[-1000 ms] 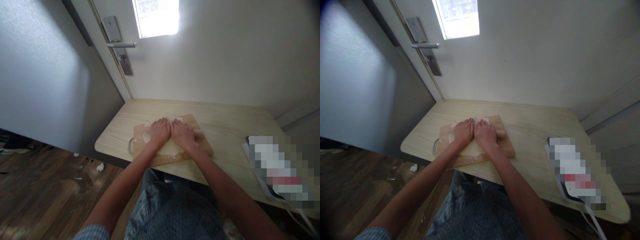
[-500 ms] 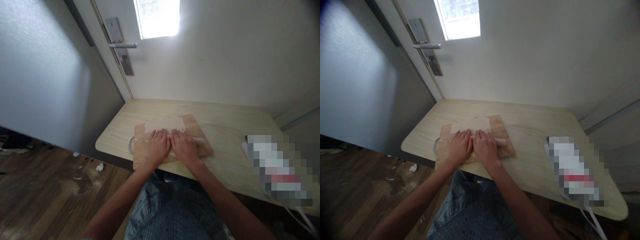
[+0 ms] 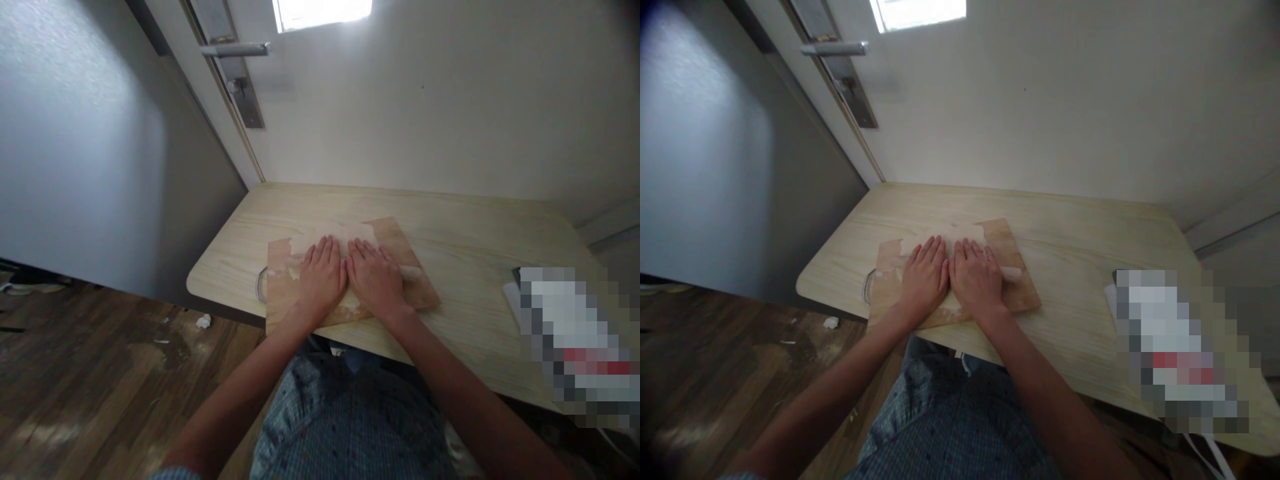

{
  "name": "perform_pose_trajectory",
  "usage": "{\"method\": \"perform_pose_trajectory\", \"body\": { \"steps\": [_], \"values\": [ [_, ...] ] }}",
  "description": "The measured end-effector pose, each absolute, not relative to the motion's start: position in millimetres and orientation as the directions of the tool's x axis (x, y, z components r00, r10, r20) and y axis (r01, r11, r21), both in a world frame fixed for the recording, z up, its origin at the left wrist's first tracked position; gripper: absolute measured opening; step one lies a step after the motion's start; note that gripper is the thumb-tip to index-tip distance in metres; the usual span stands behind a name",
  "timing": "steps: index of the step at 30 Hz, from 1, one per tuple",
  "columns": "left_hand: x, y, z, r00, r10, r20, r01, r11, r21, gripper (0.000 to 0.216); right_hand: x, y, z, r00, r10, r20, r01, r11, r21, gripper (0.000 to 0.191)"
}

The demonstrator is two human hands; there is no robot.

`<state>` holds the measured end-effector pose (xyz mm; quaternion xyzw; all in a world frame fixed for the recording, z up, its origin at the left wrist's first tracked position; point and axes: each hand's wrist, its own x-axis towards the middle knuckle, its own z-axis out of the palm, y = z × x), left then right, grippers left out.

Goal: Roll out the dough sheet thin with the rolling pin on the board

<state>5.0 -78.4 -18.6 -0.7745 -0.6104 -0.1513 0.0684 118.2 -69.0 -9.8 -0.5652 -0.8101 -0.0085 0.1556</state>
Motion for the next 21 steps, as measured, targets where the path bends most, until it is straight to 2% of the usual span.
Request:
{"method": "perform_pose_trajectory", "body": {
  "steps": [8, 13, 21],
  "values": [
    [7.9, -53.7, -12.0, 0.211, 0.938, 0.276, 0.971, -0.233, 0.05, 0.044, 119.7, -44.7, -6.9, -0.288, 0.927, 0.24, 0.933, 0.328, -0.149, 0.044],
    [12.1, -36.0, -6.8, 0.169, 0.952, 0.256, 0.98, -0.189, 0.057, 0.043, 118.8, -23.5, -3.5, -0.266, 0.948, 0.172, 0.944, 0.292, -0.152, 0.044],
    [13.3, -1.8, 0.4, 0.174, 0.977, 0.121, 0.977, -0.187, 0.101, 0.04, 121.4, 12.2, 0.2, -0.285, 0.954, 0.092, 0.942, 0.297, -0.158, 0.04]
  ]
}}
